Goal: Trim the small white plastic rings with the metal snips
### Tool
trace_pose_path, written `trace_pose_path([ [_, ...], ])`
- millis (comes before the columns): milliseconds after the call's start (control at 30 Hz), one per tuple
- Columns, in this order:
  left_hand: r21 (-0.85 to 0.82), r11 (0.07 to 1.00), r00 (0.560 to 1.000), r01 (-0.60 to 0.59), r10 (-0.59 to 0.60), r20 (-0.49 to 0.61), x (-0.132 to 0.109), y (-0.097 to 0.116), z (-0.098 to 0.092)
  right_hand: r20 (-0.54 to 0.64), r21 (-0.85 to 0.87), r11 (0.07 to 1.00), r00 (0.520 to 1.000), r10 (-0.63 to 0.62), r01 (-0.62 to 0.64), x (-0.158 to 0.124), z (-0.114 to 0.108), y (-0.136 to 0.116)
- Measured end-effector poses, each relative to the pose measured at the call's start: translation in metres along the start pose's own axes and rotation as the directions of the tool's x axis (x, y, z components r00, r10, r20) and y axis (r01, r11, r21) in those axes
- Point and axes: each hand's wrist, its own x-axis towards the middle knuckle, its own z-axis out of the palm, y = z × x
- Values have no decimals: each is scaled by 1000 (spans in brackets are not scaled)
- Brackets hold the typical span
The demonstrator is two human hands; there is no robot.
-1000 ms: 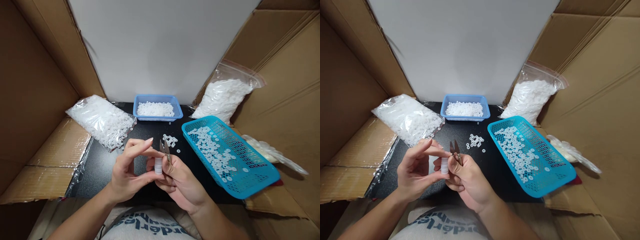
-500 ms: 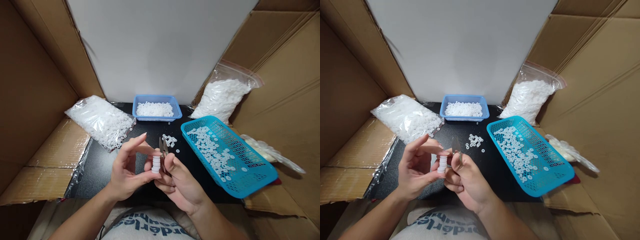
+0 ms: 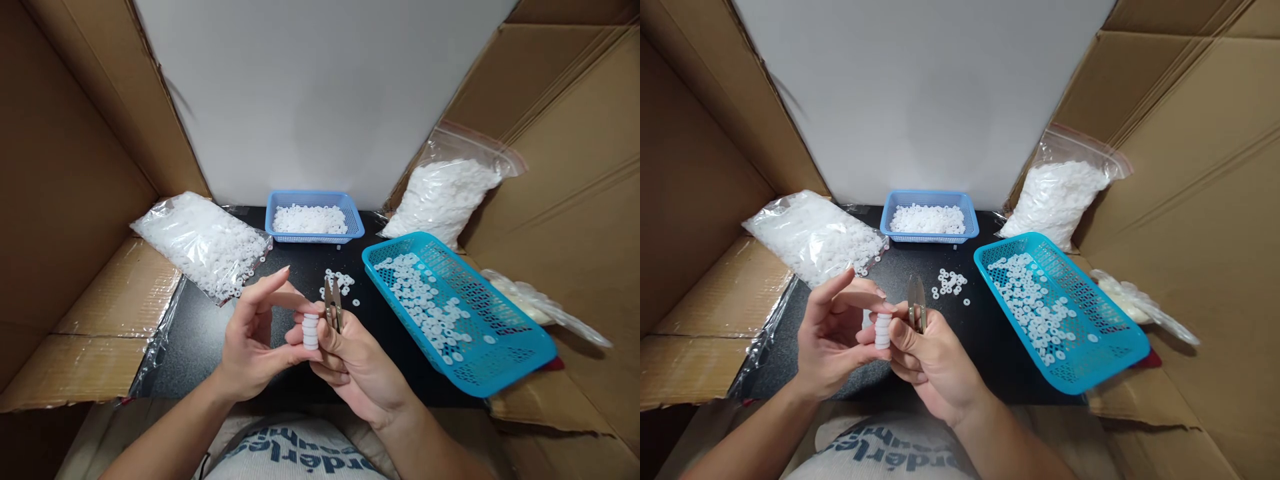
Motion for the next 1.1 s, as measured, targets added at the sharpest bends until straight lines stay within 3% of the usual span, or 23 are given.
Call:
trace_pose_path([
  [300,33,999,999,-10,12,-34,-2,-2,1,6,-11,1000,1000,-24,24,0,2,1],
  [500,23,999,999,-34,34,-15,-4,-3,2,-58,-28,1000,998,1,-3,0,0,1],
  [700,-18,1000,1000,-21,21,-11,-4,2,6,32,-108,994,999,-4,8,0,-3,4],
  [767,-15,1000,1000,-12,12,-3,-3,6,5,-12,-178,982,998,-64,61,-1,-7,6],
  [833,9,1000,1000,-7,7,0,-3,12,3,-97,-304,937,973,-210,172,-5,-12,8],
  [900,36,999,1000,17,-17,3,-3,18,1,-125,-514,802,898,-422,305,-11,-19,8],
  [933,47,998,999,40,-41,5,-3,21,0,-80,-636,681,847,-525,362,-14,-22,6],
  [1000,56,994,996,93,-94,12,-4,27,-1,110,-825,355,741,-662,440,-21,-27,0],
  [1067,61,990,992,127,-128,18,-5,31,-1,328,-878,36,655,-680,478,-27,-30,-8],
  [1100,63,988,990,138,-140,23,-5,33,-1,408,-871,-74,630,-661,487,-29,-31,-13],
])
